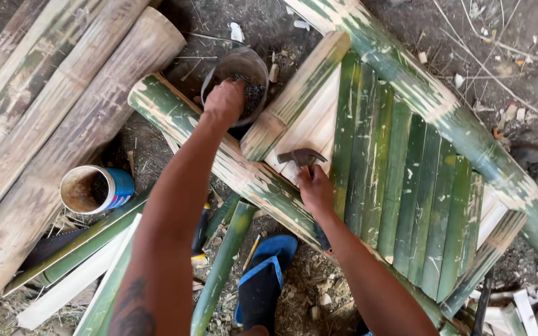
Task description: The person assembles a bamboo structure by placing split bamboo strips into a frame, securing them with nails using a hammer, and trimming excess length with a machete. The process is repeated for multiple strips.
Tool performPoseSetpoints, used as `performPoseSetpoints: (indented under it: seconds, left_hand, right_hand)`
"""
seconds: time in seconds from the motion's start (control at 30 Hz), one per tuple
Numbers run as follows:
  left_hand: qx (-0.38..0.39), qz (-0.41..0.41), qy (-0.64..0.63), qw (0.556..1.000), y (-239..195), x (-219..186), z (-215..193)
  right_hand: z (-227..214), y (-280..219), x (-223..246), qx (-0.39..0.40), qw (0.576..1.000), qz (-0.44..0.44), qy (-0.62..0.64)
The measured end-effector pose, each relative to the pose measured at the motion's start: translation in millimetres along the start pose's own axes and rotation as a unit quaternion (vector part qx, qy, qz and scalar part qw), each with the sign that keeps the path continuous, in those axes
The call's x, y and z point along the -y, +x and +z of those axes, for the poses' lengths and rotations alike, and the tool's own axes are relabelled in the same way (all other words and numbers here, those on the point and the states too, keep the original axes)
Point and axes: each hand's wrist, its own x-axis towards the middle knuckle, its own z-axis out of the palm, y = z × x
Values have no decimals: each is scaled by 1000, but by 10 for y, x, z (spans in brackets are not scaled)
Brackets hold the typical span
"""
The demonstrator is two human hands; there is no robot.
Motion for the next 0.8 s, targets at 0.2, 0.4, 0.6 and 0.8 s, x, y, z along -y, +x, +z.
performPoseSetpoints:
  seconds: [0.2,0.4,0.6,0.8]
  left_hand:
    - [42,-98,21,994,386,46,395]
    - [-10,-124,-49,991,426,249,631]
    - [-33,-58,-98,993,455,340,648]
    - [64,-109,-16,992,458,131,603]
  right_hand:
    - [-22,-18,88,11,999,35,32]
    - [-2,-27,80,-10,998,-4,61]
    - [-26,-59,137,-20,1000,2,20]
    - [-104,-165,265,-7,999,11,-30]
